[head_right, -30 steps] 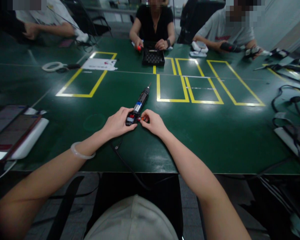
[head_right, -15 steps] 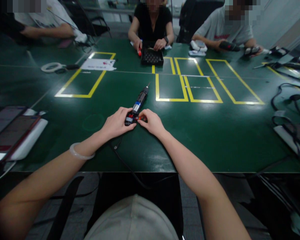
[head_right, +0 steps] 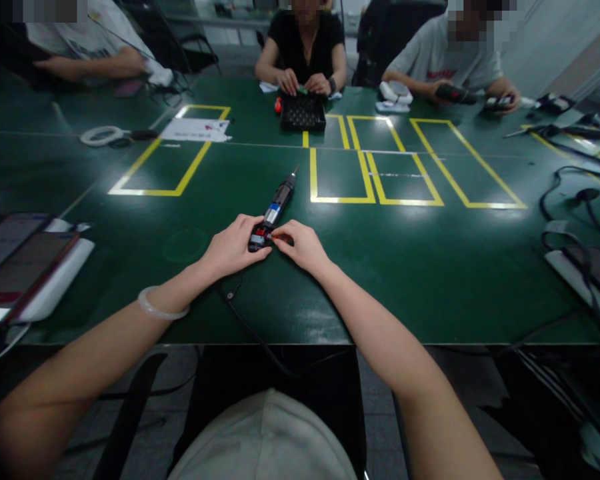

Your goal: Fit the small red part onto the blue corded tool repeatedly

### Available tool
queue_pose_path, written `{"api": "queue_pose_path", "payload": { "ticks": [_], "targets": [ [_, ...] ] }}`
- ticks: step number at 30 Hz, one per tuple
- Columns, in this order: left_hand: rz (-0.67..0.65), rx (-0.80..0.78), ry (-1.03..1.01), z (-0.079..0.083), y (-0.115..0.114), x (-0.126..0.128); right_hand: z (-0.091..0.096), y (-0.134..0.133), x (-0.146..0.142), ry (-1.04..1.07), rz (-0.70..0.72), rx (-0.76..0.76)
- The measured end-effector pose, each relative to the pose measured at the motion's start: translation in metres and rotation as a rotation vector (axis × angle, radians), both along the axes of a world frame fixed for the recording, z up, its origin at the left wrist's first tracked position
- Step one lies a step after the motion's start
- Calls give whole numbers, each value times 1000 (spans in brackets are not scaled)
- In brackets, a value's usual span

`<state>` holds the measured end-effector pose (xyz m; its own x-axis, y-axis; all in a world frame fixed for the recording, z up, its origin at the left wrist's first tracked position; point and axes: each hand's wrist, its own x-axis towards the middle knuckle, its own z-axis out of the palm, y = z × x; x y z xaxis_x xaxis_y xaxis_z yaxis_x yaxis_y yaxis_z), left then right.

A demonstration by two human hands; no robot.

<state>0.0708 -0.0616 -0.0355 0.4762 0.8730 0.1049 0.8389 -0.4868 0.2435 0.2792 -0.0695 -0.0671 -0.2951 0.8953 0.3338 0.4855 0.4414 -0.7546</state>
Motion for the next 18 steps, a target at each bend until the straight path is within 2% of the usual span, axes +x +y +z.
{"api": "queue_pose_path", "payload": {
  "ticks": [10, 18],
  "targets": [
    [66, 55, 3, -3, 1, 11, 1, -2, 1, 99, -26, -13],
    [89, 72, 64, 0, 1, 14, -1, -1, 3, 99, 21, 12]
  ]
}}
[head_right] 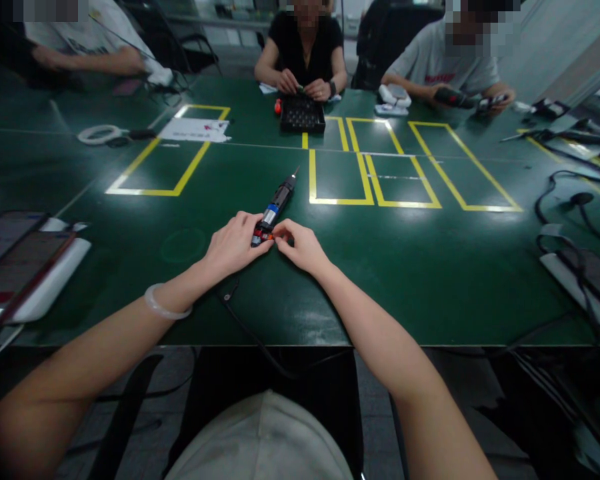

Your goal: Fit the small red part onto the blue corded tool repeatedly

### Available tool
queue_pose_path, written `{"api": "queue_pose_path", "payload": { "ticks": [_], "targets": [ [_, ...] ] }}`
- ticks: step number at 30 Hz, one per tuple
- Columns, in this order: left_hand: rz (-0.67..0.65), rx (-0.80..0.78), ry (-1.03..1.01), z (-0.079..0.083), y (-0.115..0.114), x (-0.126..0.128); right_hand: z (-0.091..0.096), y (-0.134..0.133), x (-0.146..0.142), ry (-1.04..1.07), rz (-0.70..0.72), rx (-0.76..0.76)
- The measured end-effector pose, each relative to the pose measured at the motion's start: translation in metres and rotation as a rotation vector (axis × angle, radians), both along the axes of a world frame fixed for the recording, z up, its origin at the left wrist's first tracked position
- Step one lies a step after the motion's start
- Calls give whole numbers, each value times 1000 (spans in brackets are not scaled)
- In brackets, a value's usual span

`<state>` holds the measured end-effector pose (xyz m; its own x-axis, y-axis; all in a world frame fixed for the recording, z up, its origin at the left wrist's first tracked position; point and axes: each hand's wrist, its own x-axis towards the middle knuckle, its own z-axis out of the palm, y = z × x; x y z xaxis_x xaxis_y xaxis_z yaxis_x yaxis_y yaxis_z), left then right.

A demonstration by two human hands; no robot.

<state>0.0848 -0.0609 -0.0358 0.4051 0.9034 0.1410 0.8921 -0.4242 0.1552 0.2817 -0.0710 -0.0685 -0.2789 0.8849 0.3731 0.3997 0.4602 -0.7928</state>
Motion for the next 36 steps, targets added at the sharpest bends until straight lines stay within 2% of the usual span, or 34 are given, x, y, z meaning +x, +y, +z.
{"api": "queue_pose_path", "payload": {
  "ticks": [5, 10, 17, 21, 24, 27, 31, 36],
  "targets": [
    [-2, 20, 34, 1, 7, -8, -2, 2, 7, -28, -47, -10],
    [114, -13, 66, 1, 34, -33, -4, 5, 12, -26, -64, -11],
    [312, -37, 106, 6, 83, -110, -5, 6, 10, -67, -39, -19],
    [409, -30, 145, 9, 96, -154, -6, 5, 9, -80, -25, -15],
    [497, -14, 142, 8, 99, -175, -6, 5, 9, -88, -19, -16],
    [549, 41, 122, 5, 98, -183, -6, 5, 9, -93, -13, -13],
    [539, 131, 100, 3, 97, -183, -7, 5, 10, -89, -10, -12],
    [570, 99, 99, 4, 98, -181, -6, 5, 10, -94, -6, -16]
  ]
}}
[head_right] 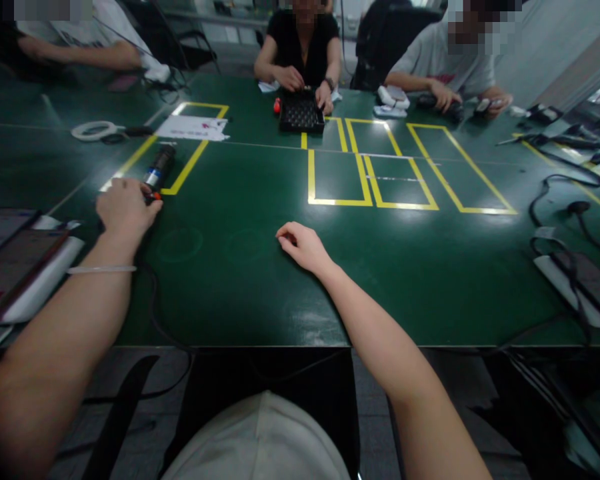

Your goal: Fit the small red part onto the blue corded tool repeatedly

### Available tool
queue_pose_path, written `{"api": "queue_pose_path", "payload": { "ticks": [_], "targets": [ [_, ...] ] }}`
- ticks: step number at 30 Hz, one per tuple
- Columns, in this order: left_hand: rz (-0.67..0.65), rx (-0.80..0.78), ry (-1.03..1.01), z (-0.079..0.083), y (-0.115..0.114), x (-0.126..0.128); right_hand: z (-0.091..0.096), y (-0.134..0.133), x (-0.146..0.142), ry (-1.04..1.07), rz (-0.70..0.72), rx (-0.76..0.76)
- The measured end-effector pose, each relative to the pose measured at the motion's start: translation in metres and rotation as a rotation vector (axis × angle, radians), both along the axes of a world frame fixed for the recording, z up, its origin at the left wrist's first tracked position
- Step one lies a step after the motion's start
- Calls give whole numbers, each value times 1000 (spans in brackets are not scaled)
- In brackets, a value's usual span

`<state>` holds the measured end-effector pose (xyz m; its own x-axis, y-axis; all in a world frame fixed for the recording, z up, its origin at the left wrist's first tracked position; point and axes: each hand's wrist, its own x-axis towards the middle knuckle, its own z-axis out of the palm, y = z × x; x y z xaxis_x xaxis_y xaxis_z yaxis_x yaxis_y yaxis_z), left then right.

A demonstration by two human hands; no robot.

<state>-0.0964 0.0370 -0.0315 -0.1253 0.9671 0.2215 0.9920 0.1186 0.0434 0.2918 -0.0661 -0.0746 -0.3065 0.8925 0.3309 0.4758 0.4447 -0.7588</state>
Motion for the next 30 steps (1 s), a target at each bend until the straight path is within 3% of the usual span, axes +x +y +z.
{"api": "queue_pose_path", "payload": {
  "ticks": [15, 18, 21, 24, 27, 30],
  "targets": [
    [74, 135, -230, -10, 5, 1, 0, -1, -1, -13, -3, 11],
    [-44, 218, -277, -7, 5, 3, 0, -1, -1, -14, -8, 8],
    [-206, 170, -538, 1, 0, 23, 0, -1, -2, -12, 2, 7],
    [-466, -55, -922, 11, -19, 62, 1, -3, -3, 2, 9, -6],
    [-703, -294, -1014, 18, -48, 106, 4, -5, -6, 54, 27, -35],
    [-856, -487, -1049, 18, -72, 136, 6, -7, -9, 159, 102, -112]
  ]
}}
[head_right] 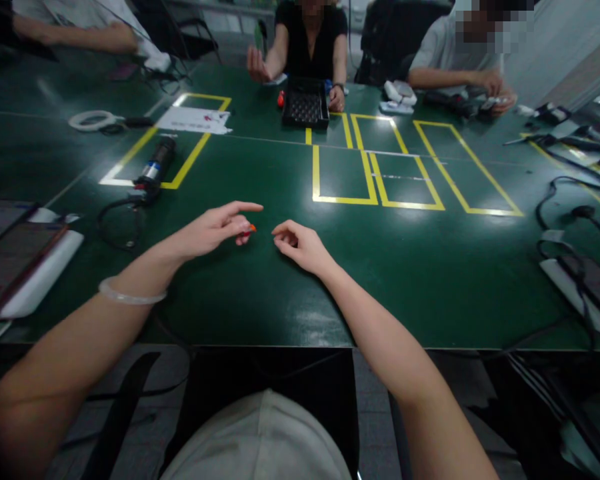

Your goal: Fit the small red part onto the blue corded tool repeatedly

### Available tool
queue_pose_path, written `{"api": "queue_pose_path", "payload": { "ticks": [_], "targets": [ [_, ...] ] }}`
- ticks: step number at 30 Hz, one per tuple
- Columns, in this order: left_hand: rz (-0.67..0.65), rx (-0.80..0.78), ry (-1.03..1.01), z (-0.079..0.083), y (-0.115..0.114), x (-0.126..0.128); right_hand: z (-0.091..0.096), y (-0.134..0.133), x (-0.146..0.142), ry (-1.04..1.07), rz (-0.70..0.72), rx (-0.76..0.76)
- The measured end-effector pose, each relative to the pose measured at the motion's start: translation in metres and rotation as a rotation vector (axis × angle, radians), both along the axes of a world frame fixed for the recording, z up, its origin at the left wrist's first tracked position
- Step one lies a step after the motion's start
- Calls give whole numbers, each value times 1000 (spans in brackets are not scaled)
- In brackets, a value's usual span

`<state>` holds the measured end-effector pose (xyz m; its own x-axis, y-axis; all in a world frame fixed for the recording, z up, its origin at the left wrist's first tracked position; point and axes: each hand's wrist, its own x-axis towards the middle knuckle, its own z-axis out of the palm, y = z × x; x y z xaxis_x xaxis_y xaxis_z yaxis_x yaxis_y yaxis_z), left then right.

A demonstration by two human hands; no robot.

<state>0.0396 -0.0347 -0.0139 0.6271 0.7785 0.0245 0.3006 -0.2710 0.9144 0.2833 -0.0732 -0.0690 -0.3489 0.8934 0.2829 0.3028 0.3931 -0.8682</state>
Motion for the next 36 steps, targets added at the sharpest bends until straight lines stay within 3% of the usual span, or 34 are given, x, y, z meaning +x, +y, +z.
{"api": "queue_pose_path", "payload": {
  "ticks": [4, 8, 13, 18, 24, 29, 36],
  "targets": [
    [-184, -60, 1, -9, -13, 14, 1, -3, -5, 91, 136, -86],
    [-223, -63, -4, -16, -13, 16, 3, -5, -9, 58, 190, -100],
    [-143, -6, 28, -17, -11, 17, 4, -6, -8, 66, 158, -56],
    [-28, 240, 85, -14, -10, 14, 2, -2, -3, 78, 62, -64],
    [-78, 510, 136, -12, -17, 16, 0, 0, -2, 142, 24, -143],
    [-66, 507, 187, -9, -23, 21, 2, -1, -3, 135, 65, -211],
    [-60, 511, 166, -10, -23, 21, 4, -2, -2, 113, 100, -188]
  ]
}}
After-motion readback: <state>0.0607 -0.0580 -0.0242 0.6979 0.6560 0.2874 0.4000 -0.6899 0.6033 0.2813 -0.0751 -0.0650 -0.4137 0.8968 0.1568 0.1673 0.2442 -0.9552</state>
